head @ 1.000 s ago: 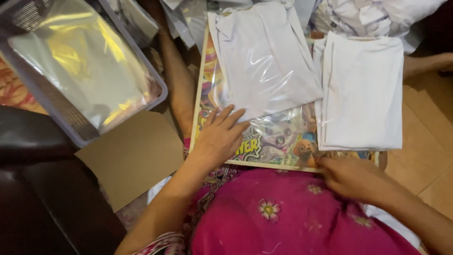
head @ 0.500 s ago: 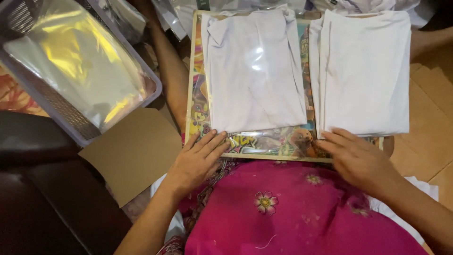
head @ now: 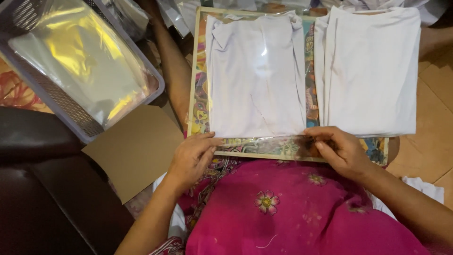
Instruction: Folding white t-shirts and placing them into plastic bags for packaging
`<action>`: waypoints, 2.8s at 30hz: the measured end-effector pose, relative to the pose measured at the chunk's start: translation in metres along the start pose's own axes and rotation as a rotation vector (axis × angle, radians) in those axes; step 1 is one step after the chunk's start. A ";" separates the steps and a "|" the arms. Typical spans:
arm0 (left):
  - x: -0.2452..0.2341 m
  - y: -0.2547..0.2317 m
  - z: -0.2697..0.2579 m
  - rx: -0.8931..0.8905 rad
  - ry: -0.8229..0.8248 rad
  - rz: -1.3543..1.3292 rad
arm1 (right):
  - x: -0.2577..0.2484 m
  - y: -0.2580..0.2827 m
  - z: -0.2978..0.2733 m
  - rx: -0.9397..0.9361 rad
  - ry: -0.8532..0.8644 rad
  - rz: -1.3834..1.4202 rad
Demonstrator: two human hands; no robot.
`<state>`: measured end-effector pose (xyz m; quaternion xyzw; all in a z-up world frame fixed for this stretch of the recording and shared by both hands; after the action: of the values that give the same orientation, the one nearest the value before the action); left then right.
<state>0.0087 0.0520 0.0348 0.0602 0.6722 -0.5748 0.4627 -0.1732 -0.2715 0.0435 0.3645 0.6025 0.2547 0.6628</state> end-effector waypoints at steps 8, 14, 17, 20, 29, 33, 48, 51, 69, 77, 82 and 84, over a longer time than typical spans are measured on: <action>-0.021 -0.019 0.017 -0.023 -0.052 -0.120 | 0.017 0.028 0.006 -0.359 -0.006 -0.301; -0.024 -0.022 0.020 -0.076 -0.025 -0.144 | 0.002 0.024 0.010 -0.154 -0.072 -0.068; -0.023 -0.022 0.019 -0.058 -0.036 -0.166 | 0.010 0.014 0.003 -0.212 0.076 -0.162; -0.022 -0.022 0.020 -0.050 -0.040 -0.170 | 0.020 0.032 0.002 -0.418 0.039 -0.309; -0.022 -0.019 0.024 -0.156 -0.016 -0.184 | 0.009 0.011 0.012 0.017 -0.127 -0.020; -0.020 -0.021 0.040 -0.257 0.026 -0.093 | 0.007 0.003 0.026 0.151 -0.133 -0.031; 0.007 -0.008 0.036 0.340 -0.443 0.581 | -0.005 0.029 0.057 0.350 0.098 -0.504; 0.026 -0.006 0.025 0.144 -0.192 0.657 | -0.014 0.027 0.059 0.446 0.103 -0.476; 0.006 -0.102 0.044 0.218 -0.023 0.287 | -0.005 0.102 0.056 0.003 0.254 0.553; -0.114 -0.079 0.013 -0.732 -0.331 -0.514 | 0.062 0.039 0.038 -0.173 0.485 -0.542; -0.183 -0.103 0.060 -0.547 -0.836 -0.652 | 0.057 0.039 0.034 -0.283 0.340 -0.506; -0.210 -0.108 0.106 -0.192 -1.081 -1.190 | 0.058 0.037 0.037 -0.267 0.351 -0.484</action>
<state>0.1194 0.0233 0.2672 -0.6338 0.3213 -0.6141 0.3433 -0.1251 -0.2106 0.0370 0.0710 0.7380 0.2253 0.6321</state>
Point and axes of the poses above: each hand's wrist, its own z-axis towards the middle knuckle, its own x-axis out of the palm, y = z × x, the point moved 6 cm from there along z, towards the middle knuckle, and after that the axes turned 2 degrees about y, right-handed, at the moved point
